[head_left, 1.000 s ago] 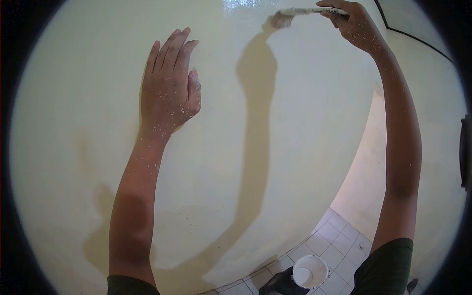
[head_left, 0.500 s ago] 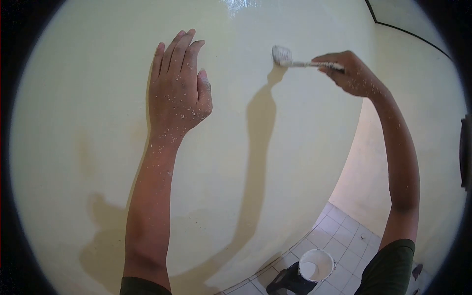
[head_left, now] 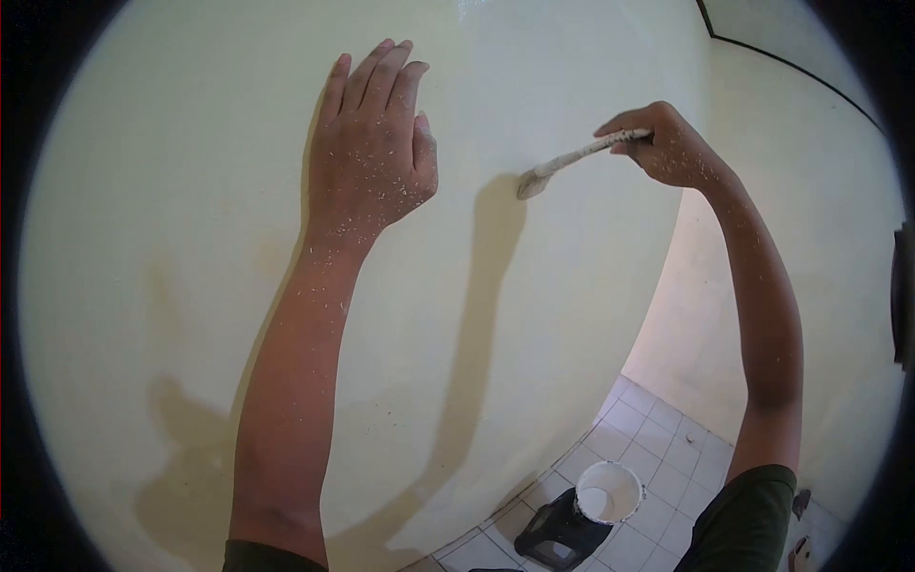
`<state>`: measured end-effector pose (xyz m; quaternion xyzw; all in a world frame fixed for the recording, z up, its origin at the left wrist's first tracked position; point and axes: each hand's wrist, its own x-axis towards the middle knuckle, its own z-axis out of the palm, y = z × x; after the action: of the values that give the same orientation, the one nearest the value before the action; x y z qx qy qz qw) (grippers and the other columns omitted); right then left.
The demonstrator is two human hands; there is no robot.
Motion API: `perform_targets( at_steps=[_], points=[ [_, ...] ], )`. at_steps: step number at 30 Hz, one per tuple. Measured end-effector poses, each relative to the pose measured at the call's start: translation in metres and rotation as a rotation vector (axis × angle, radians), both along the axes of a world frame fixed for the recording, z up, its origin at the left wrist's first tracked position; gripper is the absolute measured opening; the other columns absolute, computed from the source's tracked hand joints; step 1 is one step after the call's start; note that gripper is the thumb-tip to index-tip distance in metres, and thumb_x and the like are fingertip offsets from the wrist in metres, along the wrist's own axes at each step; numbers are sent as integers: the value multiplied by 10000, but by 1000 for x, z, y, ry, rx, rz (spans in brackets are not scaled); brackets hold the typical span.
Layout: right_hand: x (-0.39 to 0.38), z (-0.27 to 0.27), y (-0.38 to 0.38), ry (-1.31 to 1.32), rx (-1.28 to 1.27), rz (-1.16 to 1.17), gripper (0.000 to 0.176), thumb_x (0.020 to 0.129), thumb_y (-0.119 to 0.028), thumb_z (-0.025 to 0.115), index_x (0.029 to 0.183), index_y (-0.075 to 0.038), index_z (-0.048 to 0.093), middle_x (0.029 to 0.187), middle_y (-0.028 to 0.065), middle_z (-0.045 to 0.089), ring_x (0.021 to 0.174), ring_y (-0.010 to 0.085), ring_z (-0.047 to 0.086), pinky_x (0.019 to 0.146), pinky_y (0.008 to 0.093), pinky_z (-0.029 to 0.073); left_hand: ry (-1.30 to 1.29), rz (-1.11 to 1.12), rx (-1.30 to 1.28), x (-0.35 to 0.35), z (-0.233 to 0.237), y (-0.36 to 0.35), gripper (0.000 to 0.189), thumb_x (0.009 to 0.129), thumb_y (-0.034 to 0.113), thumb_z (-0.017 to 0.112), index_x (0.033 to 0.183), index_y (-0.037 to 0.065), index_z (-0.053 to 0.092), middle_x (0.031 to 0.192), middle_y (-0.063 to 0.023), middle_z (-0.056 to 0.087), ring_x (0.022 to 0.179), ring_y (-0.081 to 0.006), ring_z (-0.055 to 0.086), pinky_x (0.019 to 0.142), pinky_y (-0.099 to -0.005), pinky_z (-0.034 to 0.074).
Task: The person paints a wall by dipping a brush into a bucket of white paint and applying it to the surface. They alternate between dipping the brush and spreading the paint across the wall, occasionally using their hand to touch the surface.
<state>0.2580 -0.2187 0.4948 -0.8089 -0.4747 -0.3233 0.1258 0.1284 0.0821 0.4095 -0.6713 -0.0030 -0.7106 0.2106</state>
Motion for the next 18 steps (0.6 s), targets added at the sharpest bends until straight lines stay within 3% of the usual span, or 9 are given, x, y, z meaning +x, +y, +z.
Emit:
perform_targets(
  at_steps=[6, 9, 13, 16, 18],
  points=[
    [15, 41, 9, -335, 246, 47, 271, 922, -65, 757, 1192, -95, 768, 787, 176, 713, 628, 155, 505, 629, 313, 477, 16, -7, -17, 0, 2, 2, 450, 909, 112, 537, 1356, 64, 545, 1478, -92, 527, 1445, -241, 446, 1284, -463, 271],
    [23, 63, 8, -568, 505, 103, 278, 932, -94, 756, 1209, -113, 765, 728, 180, 680, 579, 175, 470, 595, 310, 462, 18, 6, -23, 1, 1, 0, 451, 906, 110, 539, 1354, 56, 545, 1477, -99, 525, 1444, -248, 446, 1282, -465, 271],
    [32, 85, 15, -704, 699, 92, 234, 977, -140, 710, 1194, -68, 760, 731, 175, 696, 574, 202, 557, 604, 354, 495, 17, 13, -43, 1, 2, -1, 453, 902, 102, 531, 1352, 48, 543, 1476, -107, 522, 1446, -258, 442, 1279, -474, 273],
    [46, 104, 14, -779, 768, 94, 269, 989, -257, 734, 1241, -166, 767, 637, 64, 590, 548, 108, 426, 544, 291, 420, 12, 5, -41, 2, 0, -2, 456, 901, 97, 521, 1354, 47, 541, 1479, -112, 515, 1451, -263, 436, 1280, -482, 269],
    [44, 106, 16, -690, 746, 73, 259, 1001, -261, 717, 1235, -163, 769, 635, 58, 589, 545, 120, 420, 547, 298, 421, 24, 22, -45, 2, 0, -4, 459, 899, 96, 521, 1354, 44, 541, 1486, -115, 508, 1453, -266, 433, 1281, -486, 265]
  ],
)
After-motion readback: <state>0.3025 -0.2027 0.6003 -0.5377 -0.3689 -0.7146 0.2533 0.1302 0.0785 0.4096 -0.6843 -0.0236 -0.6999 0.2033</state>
